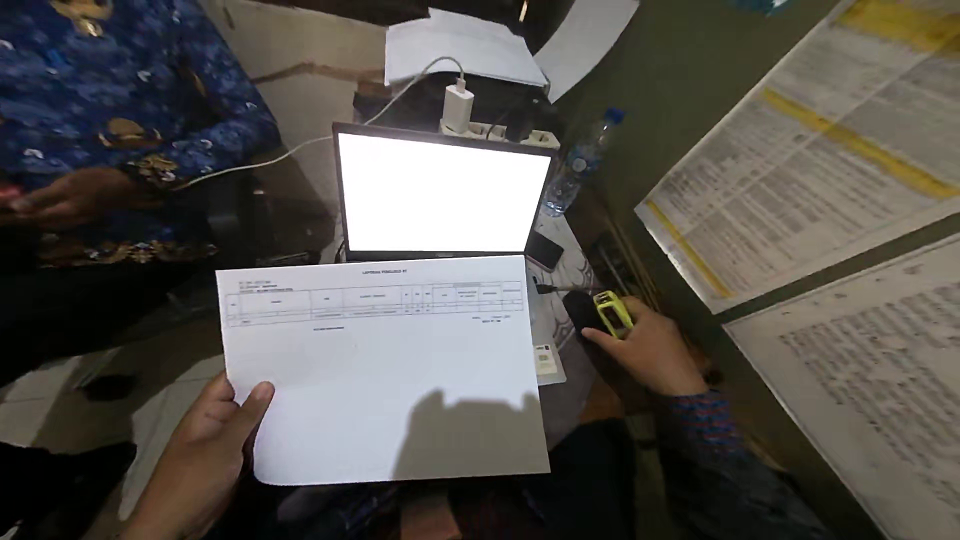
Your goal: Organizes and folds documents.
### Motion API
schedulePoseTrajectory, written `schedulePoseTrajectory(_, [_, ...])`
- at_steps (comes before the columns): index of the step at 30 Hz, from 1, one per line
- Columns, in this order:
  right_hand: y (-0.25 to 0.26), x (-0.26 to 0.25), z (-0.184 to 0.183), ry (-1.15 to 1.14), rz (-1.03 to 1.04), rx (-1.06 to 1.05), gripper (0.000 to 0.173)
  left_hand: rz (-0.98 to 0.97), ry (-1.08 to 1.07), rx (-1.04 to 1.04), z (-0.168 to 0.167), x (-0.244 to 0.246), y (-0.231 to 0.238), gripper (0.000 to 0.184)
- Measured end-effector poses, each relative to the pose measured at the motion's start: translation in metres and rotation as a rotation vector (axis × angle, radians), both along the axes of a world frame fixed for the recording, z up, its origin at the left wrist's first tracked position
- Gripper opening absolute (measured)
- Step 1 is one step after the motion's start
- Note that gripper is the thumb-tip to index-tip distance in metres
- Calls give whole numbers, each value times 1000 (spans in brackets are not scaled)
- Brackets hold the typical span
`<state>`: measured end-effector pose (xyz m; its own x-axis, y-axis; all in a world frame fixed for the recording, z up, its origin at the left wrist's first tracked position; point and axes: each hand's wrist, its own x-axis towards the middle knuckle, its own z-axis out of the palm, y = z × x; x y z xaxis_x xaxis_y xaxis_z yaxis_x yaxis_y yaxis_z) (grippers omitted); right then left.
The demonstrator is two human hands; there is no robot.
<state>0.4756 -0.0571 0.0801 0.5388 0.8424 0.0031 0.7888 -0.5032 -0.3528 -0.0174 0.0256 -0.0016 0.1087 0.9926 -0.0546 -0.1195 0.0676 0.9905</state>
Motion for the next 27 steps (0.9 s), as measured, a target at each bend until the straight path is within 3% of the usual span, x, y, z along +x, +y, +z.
schedulePoseTrajectory(7, [16, -5, -5, -83, -4, -106, 56, 33, 9, -17, 2, -6, -7, 29])
schedulePoseTrajectory(13, [22, 7, 14, -64, -45, 54, 49, 44, 8, -17, 8, -10, -11, 28])
schedulePoseTrajectory(19, [81, 44, 20, -153, -76, 36, 56, 31, 23, -27, 13, -8, -15, 27])
schedulePoseTrajectory(27, [135, 70, -8, -120, -21, -32, 59, 54, 62, -17, 15, -25, -25, 28])
